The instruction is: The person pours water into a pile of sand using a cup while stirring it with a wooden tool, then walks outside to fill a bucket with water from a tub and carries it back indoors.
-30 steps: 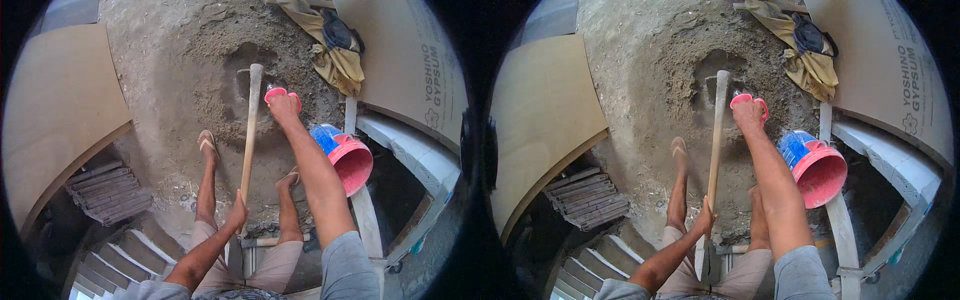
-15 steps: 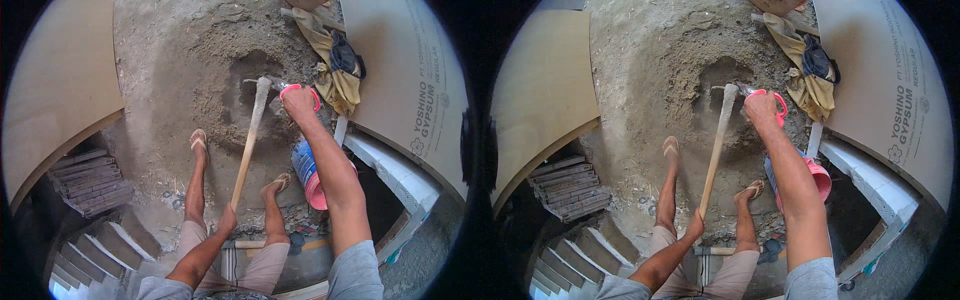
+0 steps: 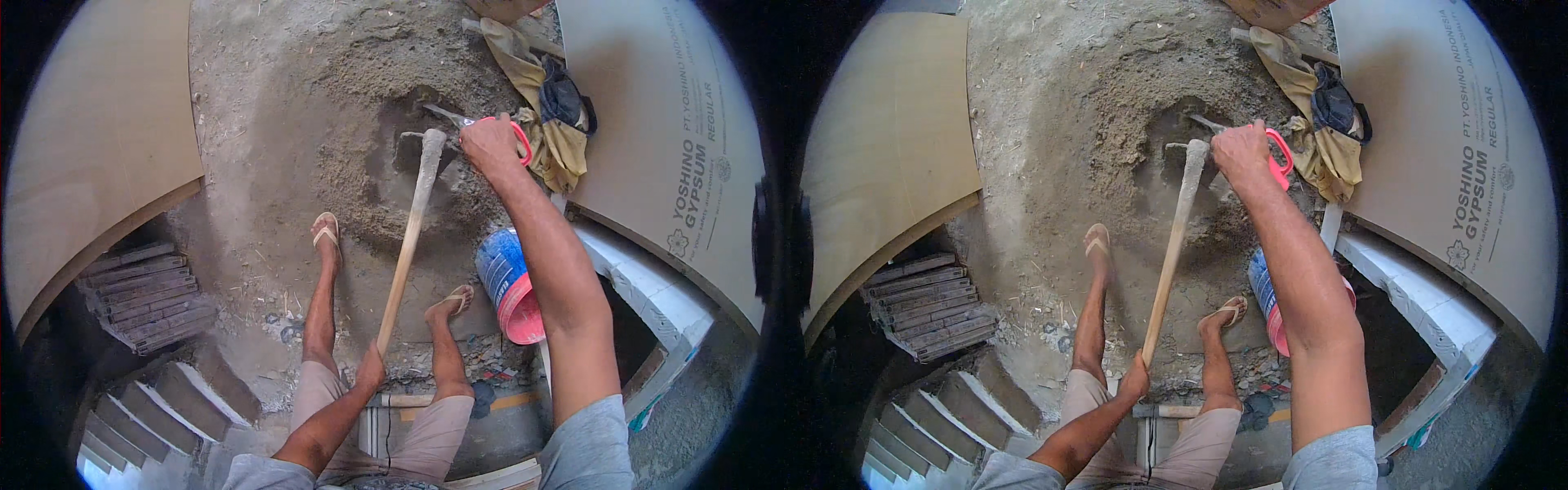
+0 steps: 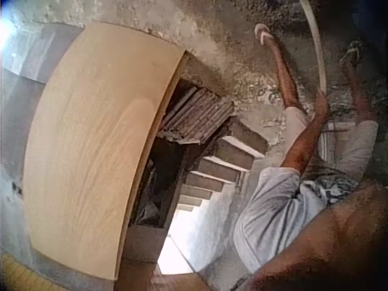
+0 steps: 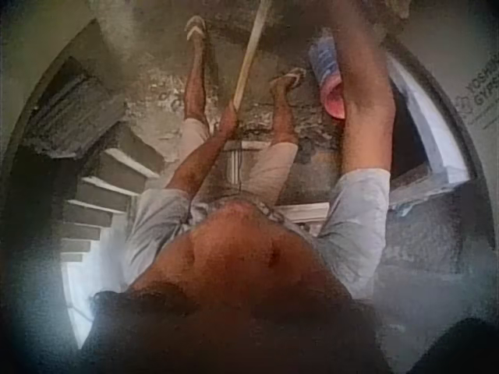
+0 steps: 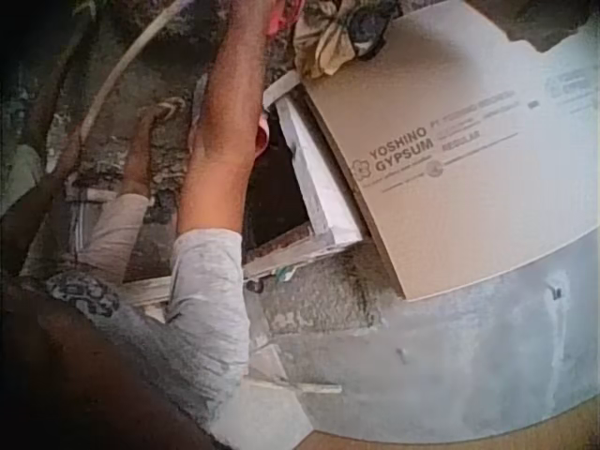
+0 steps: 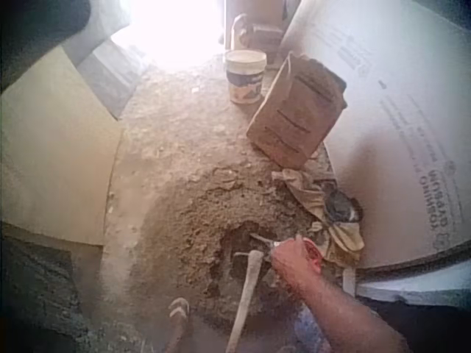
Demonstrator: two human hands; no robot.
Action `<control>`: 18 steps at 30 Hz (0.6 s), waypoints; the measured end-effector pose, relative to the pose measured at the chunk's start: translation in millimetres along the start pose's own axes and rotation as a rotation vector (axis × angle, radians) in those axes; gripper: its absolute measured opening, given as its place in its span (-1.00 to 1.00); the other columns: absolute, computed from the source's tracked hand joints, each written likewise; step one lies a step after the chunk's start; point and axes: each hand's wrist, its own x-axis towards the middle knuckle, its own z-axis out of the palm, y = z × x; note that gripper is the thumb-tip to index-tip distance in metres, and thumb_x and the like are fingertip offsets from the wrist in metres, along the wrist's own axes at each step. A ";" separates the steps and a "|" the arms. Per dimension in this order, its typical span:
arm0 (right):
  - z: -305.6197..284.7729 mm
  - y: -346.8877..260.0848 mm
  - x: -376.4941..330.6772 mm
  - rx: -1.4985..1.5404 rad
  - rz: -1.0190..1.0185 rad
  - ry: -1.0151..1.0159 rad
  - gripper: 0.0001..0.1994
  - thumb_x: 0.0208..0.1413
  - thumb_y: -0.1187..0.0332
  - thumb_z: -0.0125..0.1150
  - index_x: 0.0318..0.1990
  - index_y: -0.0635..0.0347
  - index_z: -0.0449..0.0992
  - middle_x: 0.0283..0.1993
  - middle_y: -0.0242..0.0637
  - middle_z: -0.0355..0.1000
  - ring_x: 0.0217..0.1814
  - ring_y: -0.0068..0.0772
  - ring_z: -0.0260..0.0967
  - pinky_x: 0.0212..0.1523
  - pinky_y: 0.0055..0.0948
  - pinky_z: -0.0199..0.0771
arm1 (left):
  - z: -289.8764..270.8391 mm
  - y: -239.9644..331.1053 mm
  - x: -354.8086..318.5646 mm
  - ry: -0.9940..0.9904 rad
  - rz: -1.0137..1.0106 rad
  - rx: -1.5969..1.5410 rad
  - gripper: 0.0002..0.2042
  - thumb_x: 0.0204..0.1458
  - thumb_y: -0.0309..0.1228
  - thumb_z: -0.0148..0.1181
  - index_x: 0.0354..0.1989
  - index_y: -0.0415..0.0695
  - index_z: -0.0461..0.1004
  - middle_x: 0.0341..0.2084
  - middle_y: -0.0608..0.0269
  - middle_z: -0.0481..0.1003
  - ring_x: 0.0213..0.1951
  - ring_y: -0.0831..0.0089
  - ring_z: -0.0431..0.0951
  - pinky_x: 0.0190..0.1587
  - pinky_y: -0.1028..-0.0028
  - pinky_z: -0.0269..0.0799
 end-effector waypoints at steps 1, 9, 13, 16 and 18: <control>-3.1 1.5 0.9 -0.002 0.015 0.006 -0.81 -0.07 0.34 -0.03 -0.53 -0.01 0.56 -0.49 -0.32 0.49 -0.42 -0.34 0.45 -0.30 -0.28 0.15 | -2.8 3.4 -0.2 -0.030 -0.030 0.000 -0.64 0.02 -0.50 -0.27 0.03 -0.26 0.08 -0.22 -0.27 0.35 -0.10 -0.10 0.35 -0.10 0.13 0.25; -23.2 8.1 8.1 -0.057 -0.003 0.059 -0.82 -0.06 0.33 -0.01 -0.53 -0.04 0.56 -0.49 -0.38 0.49 -0.41 -0.39 0.45 -0.29 -0.24 0.13 | 1.7 -5.7 0.2 -0.057 -0.003 0.008 -0.48 -0.06 -0.56 -0.17 0.16 -0.21 -0.06 -0.08 -0.28 0.25 -0.03 -0.09 0.29 -0.02 0.16 0.22; -32.8 15.5 7.9 -0.074 -0.022 0.075 -0.84 -0.07 0.33 0.00 -0.53 -0.03 0.55 -0.49 -0.37 0.48 -0.41 -0.40 0.44 -0.33 -0.21 0.12 | 0.9 0.3 -2.4 -0.088 -0.007 0.062 -0.47 -0.07 -0.57 -0.17 0.15 -0.22 -0.06 -0.08 -0.28 0.25 -0.03 -0.10 0.29 -0.02 0.16 0.21; -46.1 14.7 4.5 -0.109 -0.013 0.041 -0.84 -0.06 0.31 0.02 -0.48 -0.06 0.56 -0.43 -0.42 0.50 -0.37 -0.42 0.45 -0.25 -0.20 0.11 | 6.8 -12.8 1.8 -0.032 0.051 0.019 -0.49 -0.05 -0.55 -0.18 0.15 -0.21 -0.06 -0.14 -0.32 0.28 -0.07 -0.11 0.32 -0.06 0.14 0.23; -52.1 15.8 -0.1 -0.119 -0.018 0.082 -0.85 -0.06 0.31 0.02 -0.48 -0.06 0.57 -0.43 -0.42 0.50 -0.38 -0.42 0.45 -0.24 -0.20 0.11 | 10.4 -18.1 6.9 -0.023 0.056 0.034 -0.50 -0.05 -0.54 -0.18 0.14 -0.21 -0.05 -0.18 -0.32 0.31 -0.10 -0.12 0.34 -0.08 0.12 0.24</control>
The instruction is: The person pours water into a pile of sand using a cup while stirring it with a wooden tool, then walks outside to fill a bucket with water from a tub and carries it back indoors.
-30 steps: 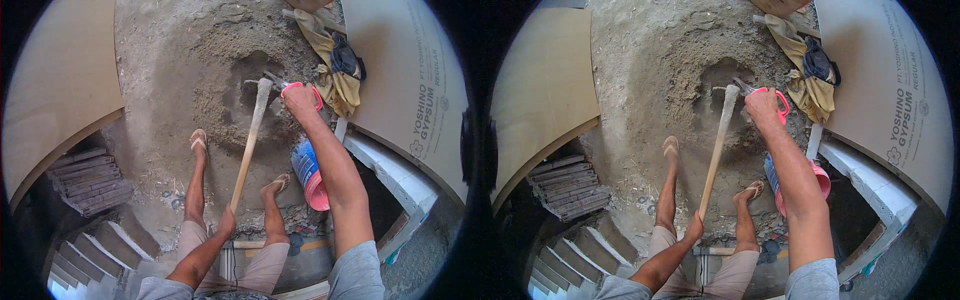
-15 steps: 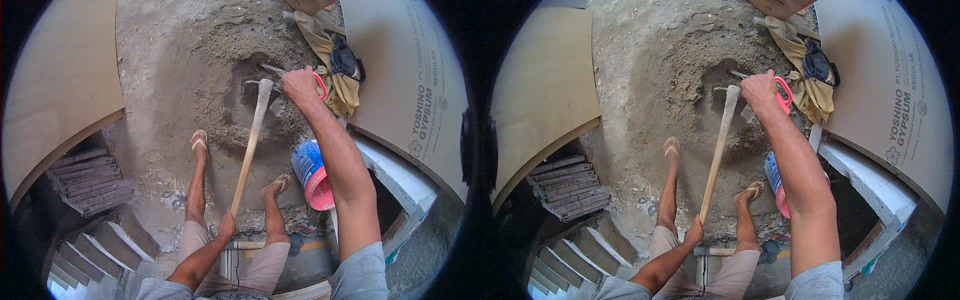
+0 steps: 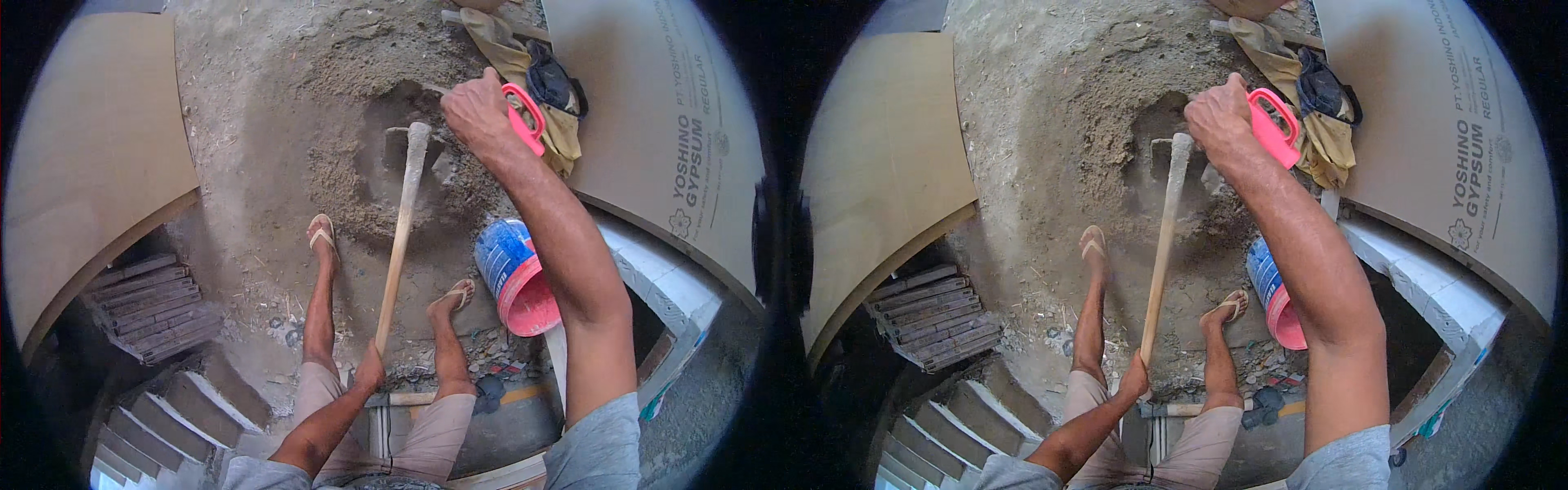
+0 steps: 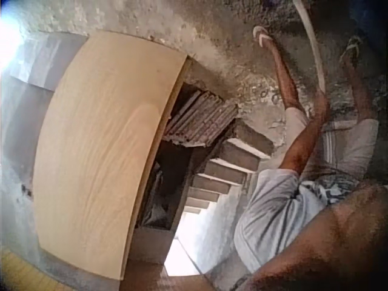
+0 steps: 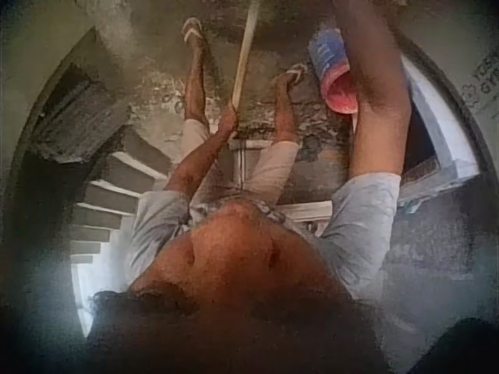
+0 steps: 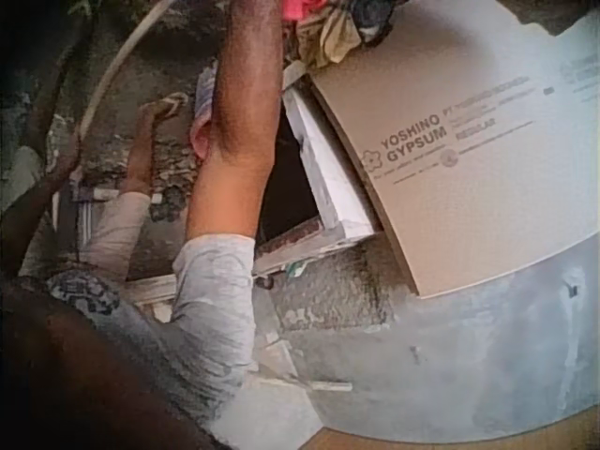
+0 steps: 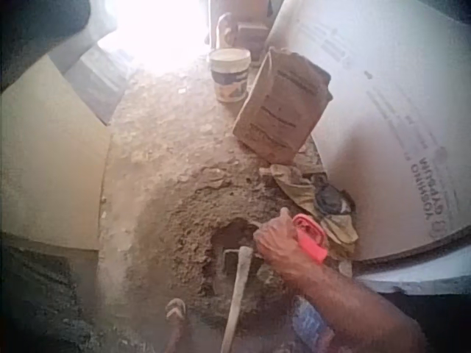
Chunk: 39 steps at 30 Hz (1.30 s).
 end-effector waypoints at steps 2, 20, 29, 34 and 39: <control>-5.6 3.3 -9.9 0.002 -0.013 -0.031 -0.85 -0.06 0.30 0.03 -0.50 -0.06 0.56 -0.46 -0.42 0.50 -0.39 -0.43 0.44 -0.25 -0.20 0.11 | -0.5 4.8 -0.8 0.004 0.003 0.016 -0.52 -0.04 -0.53 -0.18 0.13 -0.21 -0.04 -0.22 -0.33 0.33 -0.13 -0.13 0.36 -0.10 0.11 0.24; 148.7 22.5 -424.6 0.946 1.122 0.130 -0.86 -0.08 0.43 0.12 -0.33 0.26 0.41 -0.34 -0.08 0.38 -0.26 -0.06 0.35 -0.27 -0.24 0.32 | -16.1 49.5 -54.5 0.133 0.320 -0.017 -0.47 0.05 -0.28 -0.19 0.17 -0.28 -0.09 -0.03 -0.21 0.20 -0.02 -0.05 0.26 0.03 0.25 0.15; 417.2 -68.5 -385.7 1.651 1.389 -0.004 -0.81 -0.02 0.41 -0.12 -0.34 0.27 0.44 -0.32 0.05 0.38 -0.23 -0.04 0.35 -0.23 -0.24 0.31 | 5.4 56.1 -59.9 0.226 0.145 -0.162 -0.47 0.10 -0.29 -0.20 0.21 -0.21 -0.12 -0.02 -0.04 0.21 -0.15 0.22 0.36 -0.07 0.36 0.25; 491.6 -83.7 -345.6 0.824 0.822 -0.073 -0.77 -0.02 0.37 -0.10 -0.24 0.16 0.46 -0.20 -0.01 0.39 -0.17 -0.08 0.37 -0.20 -0.26 0.37 | 12.5 97.7 -70.6 0.273 0.115 -0.188 -0.46 0.11 -0.29 -0.19 0.23 -0.17 -0.16 -0.02 0.01 0.21 -0.18 0.25 0.37 -0.08 0.38 0.26; 537.2 -107.7 -347.1 0.865 0.900 -0.145 -0.77 -0.02 0.38 -0.11 -0.24 0.16 0.46 -0.20 -0.02 0.39 -0.18 -0.07 0.37 -0.21 -0.25 0.37 | 19.8 62.8 -62.7 0.263 0.056 -0.141 -0.48 0.12 -0.34 -0.22 0.23 -0.18 -0.18 0.03 0.03 0.17 -0.07 0.24 0.31 0.00 0.40 0.19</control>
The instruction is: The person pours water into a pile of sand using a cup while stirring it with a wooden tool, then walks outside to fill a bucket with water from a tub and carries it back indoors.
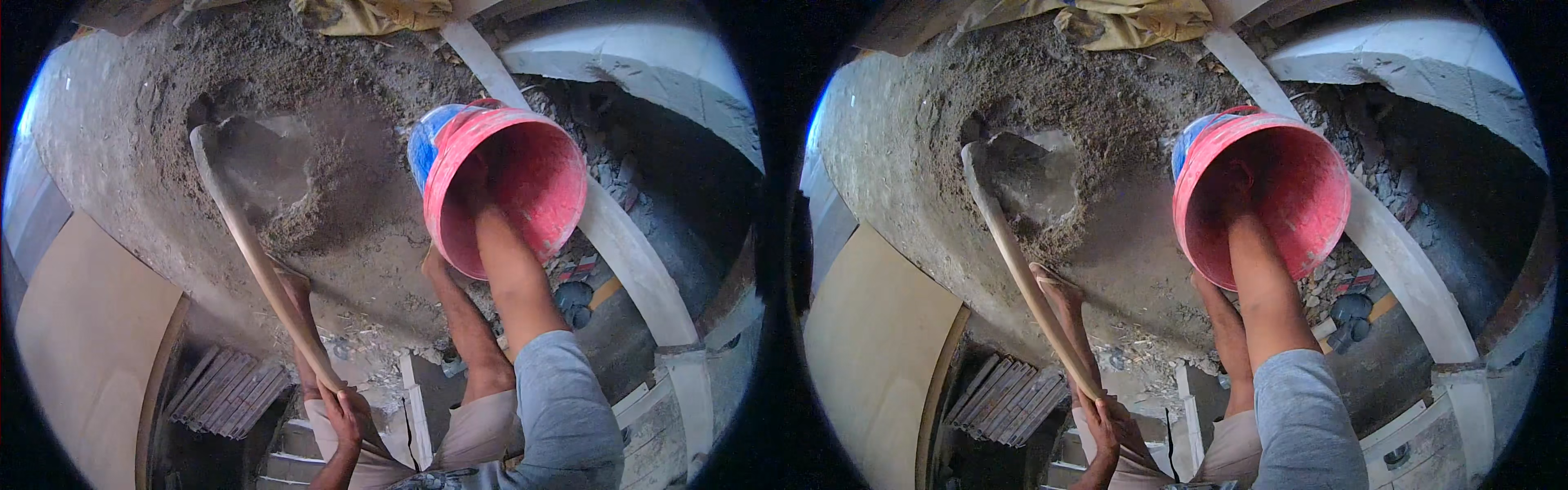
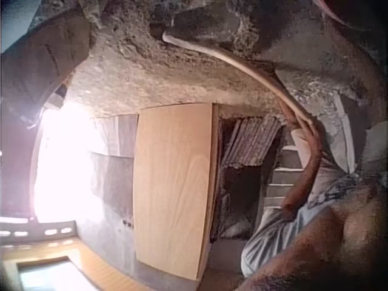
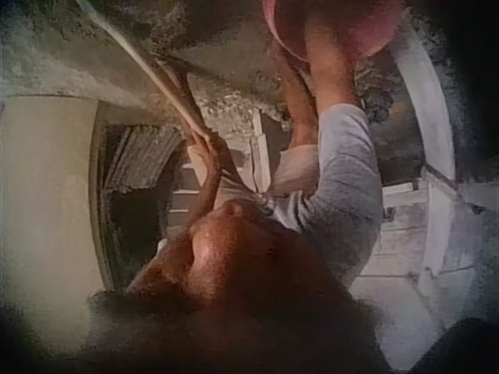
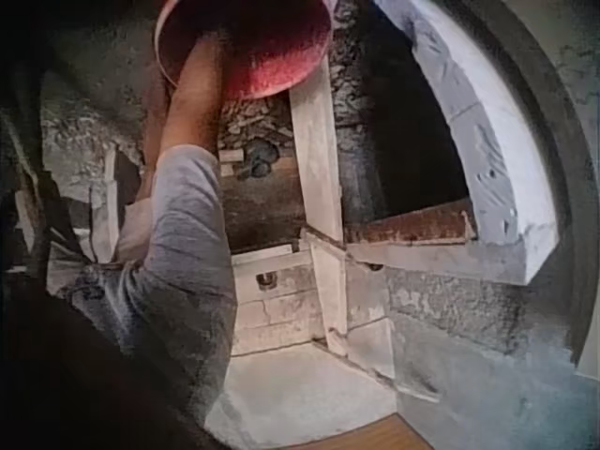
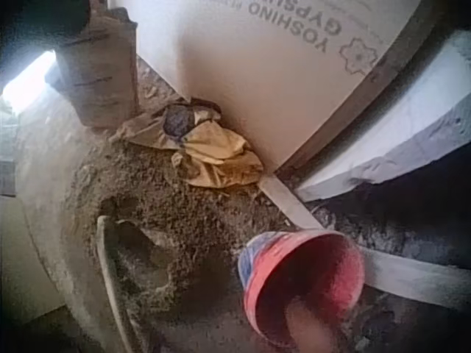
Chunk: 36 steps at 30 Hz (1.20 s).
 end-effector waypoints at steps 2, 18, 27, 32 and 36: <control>9.3 1.6 2.3 0.005 0.017 -0.017 -0.77 -0.01 0.38 -0.11 -0.24 0.17 0.46 -0.20 -0.02 0.39 -0.18 -0.07 0.37 -0.21 -0.25 0.37 | 5.8 -2.8 -0.8 0.016 0.034 0.036 -0.49 0.13 -0.36 -0.24 0.23 -0.19 -0.17 0.07 0.01 0.11 0.01 0.25 0.23 0.06 0.42 0.12; -14.8 7.4 7.8 0.047 0.057 -0.061 -0.78 -0.01 0.42 -0.11 -0.25 0.18 0.46 -0.20 -0.05 0.39 -0.18 -0.06 0.36 -0.21 -0.22 0.36 | 16.6 -11.7 4.4 -0.023 0.028 -0.102 -0.47 0.10 -0.37 -0.19 0.22 -0.22 -0.17 -0.05 -0.04 0.22 -0.12 0.27 0.33 -0.03 0.41 0.21; -199.0 -51.9 -112.0 0.304 -0.230 0.196 -0.88 -0.02 0.49 -0.01 -0.34 0.29 0.42 -0.31 -0.07 0.36 -0.24 -0.06 0.33 -0.26 -0.24 0.34 | 2.5 -53.7 40.5 -0.196 0.296 0.194 -0.40 0.01 -0.40 0.02 0.19 -0.23 -0.12 -0.21 -0.01 0.35 -0.16 0.24 0.40 -0.10 0.39 0.29; -298.1 -113.3 -172.8 0.200 -0.325 0.344 -0.94 -0.10 0.54 0.06 -0.42 0.24 0.41 -0.36 -0.17 0.38 -0.27 -0.16 0.36 -0.26 -0.29 0.36 | -4.0 -54.3 48.6 -0.213 0.173 0.298 -0.48 -0.04 -0.39 0.06 0.08 -0.18 -0.02 -0.22 -0.15 0.34 -0.16 0.08 0.42 -0.16 0.26 0.32; -334.7 -162.9 -174.6 0.174 -0.392 0.291 -0.95 -0.12 0.53 0.08 -0.43 0.23 0.41 -0.38 -0.17 0.39 -0.30 -0.18 0.36 -0.27 -0.31 0.36 | 1.3 -47.5 47.9 -0.257 0.148 0.181 -0.46 -0.06 -0.41 0.08 0.05 -0.19 -0.06 -0.35 -0.17 0.37 -0.25 -0.05 0.42 -0.25 0.19 0.33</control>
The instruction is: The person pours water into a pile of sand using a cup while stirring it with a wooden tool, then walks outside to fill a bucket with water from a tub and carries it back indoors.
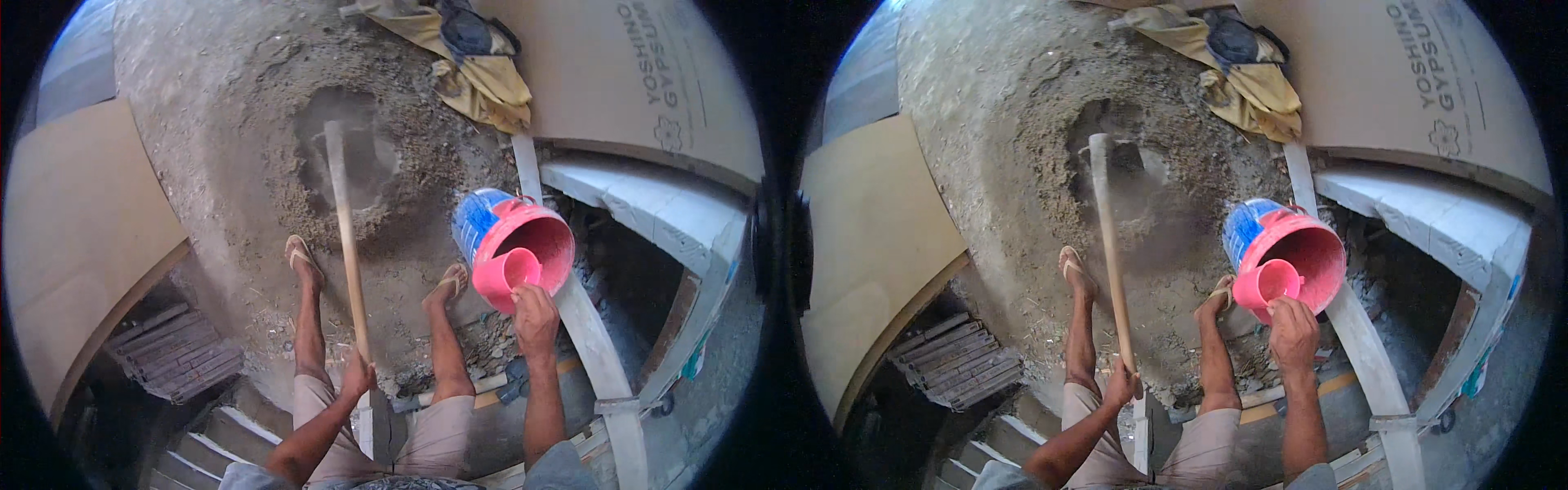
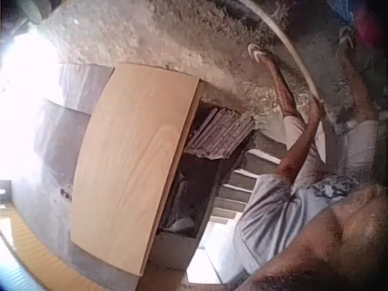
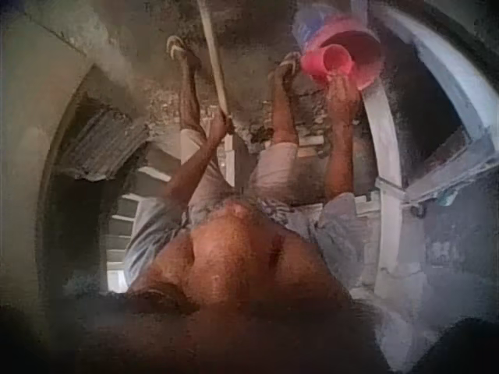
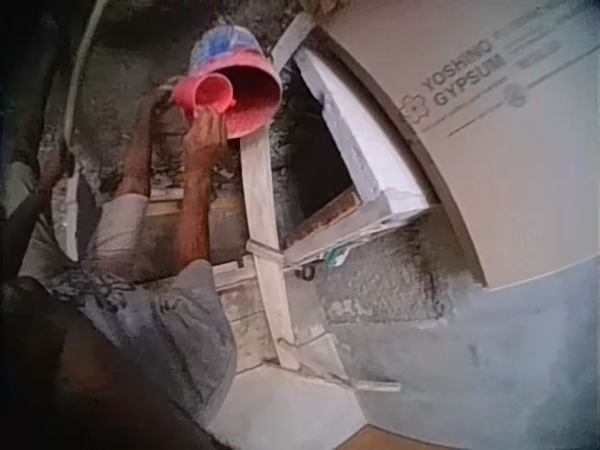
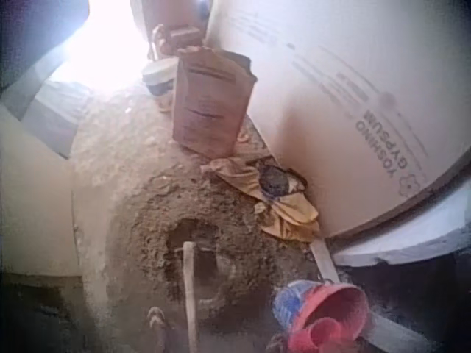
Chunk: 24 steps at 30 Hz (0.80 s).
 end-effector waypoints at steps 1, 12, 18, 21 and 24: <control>1.1 -13.4 14.1 0.018 -0.040 -0.038 -0.94 -0.12 0.53 0.08 -0.43 0.22 0.41 -0.39 -0.19 0.39 -0.33 -0.19 0.36 -0.30 -0.31 0.36 | 6.5 -15.1 2.1 0.014 -0.014 -0.039 -0.46 -0.07 -0.44 0.07 0.05 -0.18 -0.06 -0.36 -0.18 0.37 -0.27 -0.09 0.42 -0.28 0.17 0.32; 94.6 -134.6 185.1 -0.142 -0.599 -0.232 -0.97 -0.15 0.44 0.03 -0.48 0.10 0.36 -0.50 -0.26 0.33 -0.46 -0.21 0.35 -0.48 -0.28 0.33 | 6.8 -6.2 6.1 -0.021 -0.257 0.010 -0.55 0.00 -0.44 -0.14 0.10 -0.19 -0.04 -0.25 -0.31 0.34 -0.17 -0.18 0.36 -0.16 0.06 0.24; 138.3 -190.5 249.8 -0.282 -0.748 -0.252 -0.92 -0.10 0.37 0.00 -0.46 0.08 0.42 -0.46 -0.22 0.41 -0.43 -0.20 0.42 -0.44 -0.26 0.39 | 0.1 5.6 3.8 -0.109 -0.279 -0.009 -0.44 -0.03 -0.47 -0.07 0.16 -0.16 -0.13 -0.25 -0.22 0.38 -0.19 -0.10 0.40 -0.17 0.10 0.28; 150.3 -215.2 265.6 -0.388 -0.715 -0.319 -0.89 -0.10 0.37 -0.03 -0.43 0.08 0.44 -0.46 -0.20 0.43 -0.40 -0.19 0.42 -0.42 -0.24 0.39 | 7.5 -4.3 3.0 -0.038 -0.244 -0.037 -0.63 -0.01 -0.44 -0.16 0.01 -0.14 0.06 -0.28 -0.23 0.39 -0.20 -0.13 0.40 -0.16 0.08 0.25; 162.4 -229.8 275.2 -0.455 -0.703 -0.367 -0.87 -0.12 0.40 -0.04 -0.40 0.08 0.44 -0.46 -0.20 0.43 -0.38 -0.19 0.42 -0.40 -0.22 0.37 | 17.1 -20.6 10.9 -0.120 -0.340 -0.210 -0.66 0.00 -0.44 -0.16 -0.01 -0.15 0.09 -0.27 -0.23 0.38 -0.18 -0.12 0.39 -0.13 0.08 0.26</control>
